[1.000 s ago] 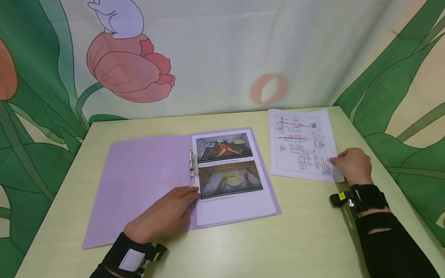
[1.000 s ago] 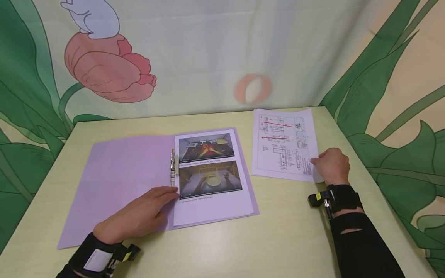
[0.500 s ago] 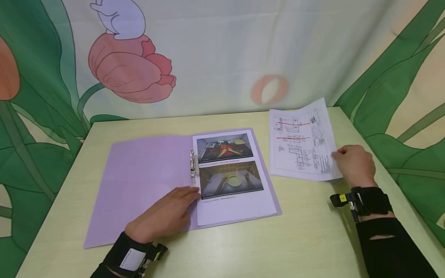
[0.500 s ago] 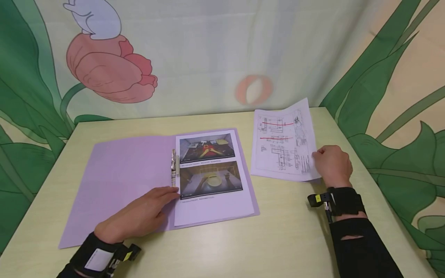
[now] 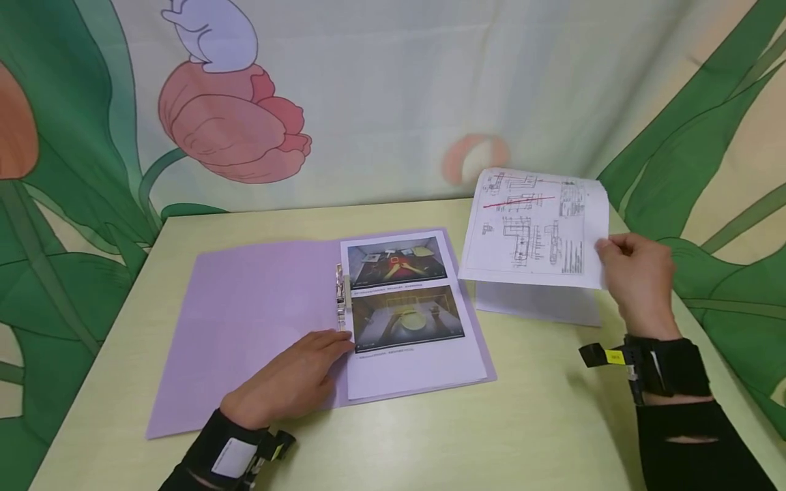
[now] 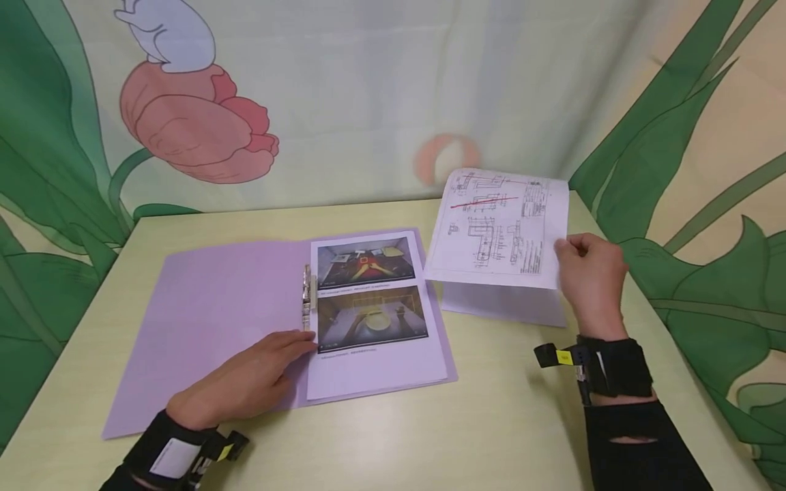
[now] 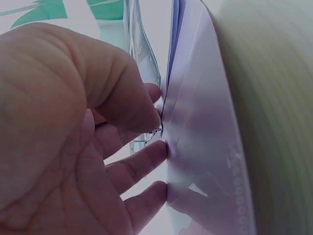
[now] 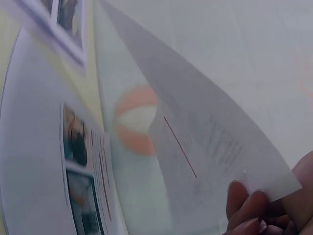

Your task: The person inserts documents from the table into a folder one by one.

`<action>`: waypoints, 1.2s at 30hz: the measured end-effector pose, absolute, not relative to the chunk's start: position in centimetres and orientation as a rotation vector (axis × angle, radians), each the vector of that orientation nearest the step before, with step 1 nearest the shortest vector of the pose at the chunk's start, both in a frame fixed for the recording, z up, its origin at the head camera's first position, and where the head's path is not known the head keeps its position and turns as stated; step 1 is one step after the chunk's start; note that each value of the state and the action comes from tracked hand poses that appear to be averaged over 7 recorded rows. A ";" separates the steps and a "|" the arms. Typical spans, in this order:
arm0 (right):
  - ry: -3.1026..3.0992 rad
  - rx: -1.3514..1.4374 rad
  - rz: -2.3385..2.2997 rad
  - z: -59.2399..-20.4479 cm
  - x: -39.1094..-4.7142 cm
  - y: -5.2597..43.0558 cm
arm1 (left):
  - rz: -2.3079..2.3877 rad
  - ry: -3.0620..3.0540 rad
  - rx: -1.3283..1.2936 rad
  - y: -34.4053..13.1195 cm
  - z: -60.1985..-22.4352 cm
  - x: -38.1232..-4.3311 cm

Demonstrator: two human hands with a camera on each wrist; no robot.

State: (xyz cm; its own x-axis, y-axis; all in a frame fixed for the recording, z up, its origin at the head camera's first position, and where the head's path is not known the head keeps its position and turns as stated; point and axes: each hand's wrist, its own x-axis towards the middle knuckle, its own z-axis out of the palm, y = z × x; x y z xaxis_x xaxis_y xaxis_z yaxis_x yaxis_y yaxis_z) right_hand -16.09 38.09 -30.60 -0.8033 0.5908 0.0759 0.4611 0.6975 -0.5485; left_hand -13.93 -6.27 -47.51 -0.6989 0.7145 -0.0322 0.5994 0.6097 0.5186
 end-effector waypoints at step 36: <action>-2.991 -0.483 0.873 -40.8 -12.2 26.2 | 0.723 2.584 1.075 -6.8 -47.6 -14.0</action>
State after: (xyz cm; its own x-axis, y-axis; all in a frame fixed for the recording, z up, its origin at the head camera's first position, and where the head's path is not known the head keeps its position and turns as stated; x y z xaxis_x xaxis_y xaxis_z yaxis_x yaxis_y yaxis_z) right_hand -12.19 26.19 -40.80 -0.9529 0.2876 -0.0957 0.2940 0.7997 -0.5235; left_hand -14.01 -6.79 -47.62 -0.6963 0.7167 -0.0387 0.5925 0.6045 0.5325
